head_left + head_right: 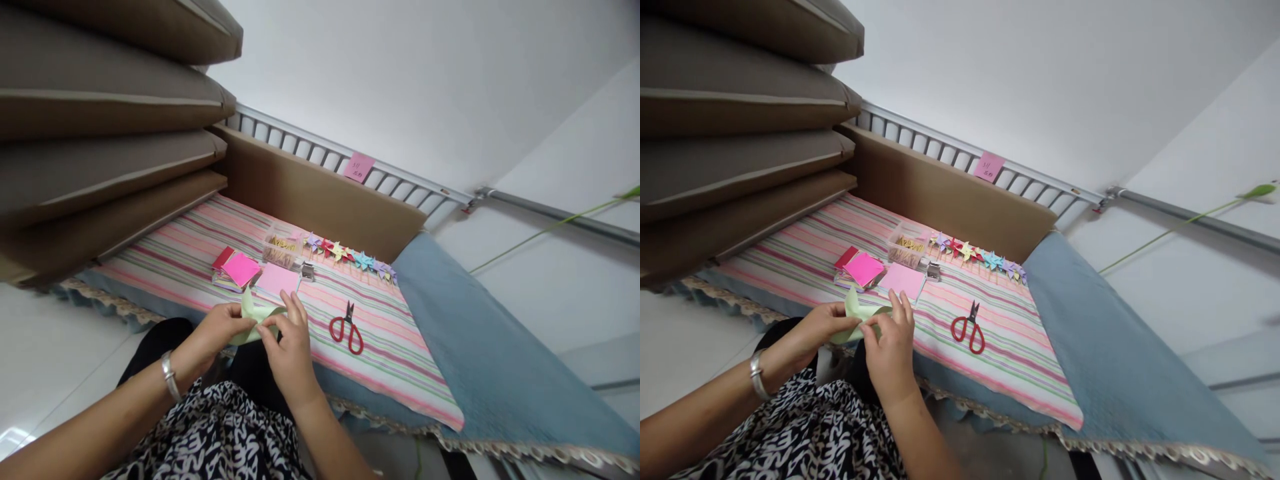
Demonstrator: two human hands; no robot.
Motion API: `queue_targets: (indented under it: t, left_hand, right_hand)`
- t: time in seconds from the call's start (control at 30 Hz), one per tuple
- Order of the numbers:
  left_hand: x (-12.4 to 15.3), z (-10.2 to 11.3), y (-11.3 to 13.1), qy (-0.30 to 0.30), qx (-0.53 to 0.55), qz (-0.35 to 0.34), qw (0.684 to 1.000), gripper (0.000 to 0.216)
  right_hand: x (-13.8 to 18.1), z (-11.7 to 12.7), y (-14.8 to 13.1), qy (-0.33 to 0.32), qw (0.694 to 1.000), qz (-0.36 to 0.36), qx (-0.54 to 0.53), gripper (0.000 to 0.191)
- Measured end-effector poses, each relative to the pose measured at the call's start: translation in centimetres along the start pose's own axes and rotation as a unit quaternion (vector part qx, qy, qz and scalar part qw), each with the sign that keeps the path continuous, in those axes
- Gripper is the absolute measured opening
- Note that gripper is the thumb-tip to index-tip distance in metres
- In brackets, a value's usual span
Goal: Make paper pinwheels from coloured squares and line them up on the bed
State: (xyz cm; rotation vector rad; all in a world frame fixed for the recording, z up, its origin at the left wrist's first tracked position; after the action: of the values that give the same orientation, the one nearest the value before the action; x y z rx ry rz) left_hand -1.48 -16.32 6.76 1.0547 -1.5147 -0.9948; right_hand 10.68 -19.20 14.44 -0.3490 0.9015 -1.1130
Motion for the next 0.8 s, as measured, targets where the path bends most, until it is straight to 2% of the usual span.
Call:
queue_targets:
  t: [0.27,0.57,0.8]
  left_hand:
    - [-0.1,-0.1,-0.2,-0.027,-0.008,-0.007,1.000,0.024]
    - [0.1,0.1,-0.2,-0.027,-0.015,-0.002,1.000,0.021]
    - [-0.4,0.3,0.3,-0.023,-0.089,-0.017,0.996,0.023]
  right_hand:
    - [-0.1,-0.4,-0.2,-0.009,1.000,0.005,0.020,0.008]
    - [-0.2,-0.8,-0.1,-0.014,0.999,-0.005,0.036,0.009]
    - [-0.3,-1.1,0.1,-0.009,0.999,-0.019,0.041,0.010]
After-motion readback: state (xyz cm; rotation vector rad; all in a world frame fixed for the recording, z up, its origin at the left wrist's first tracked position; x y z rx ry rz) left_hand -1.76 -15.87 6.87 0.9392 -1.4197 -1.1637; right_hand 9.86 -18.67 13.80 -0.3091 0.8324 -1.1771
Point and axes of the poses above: each hand's wrist, its own x-axis away from the middle knuckle, its own z-axis out of the back of the hand, y = z × x, the point moved 10 cm from there along -x, towards the middle knuckle, and after that the axes turned 5 degrees about -x, right-handed, at the moved point
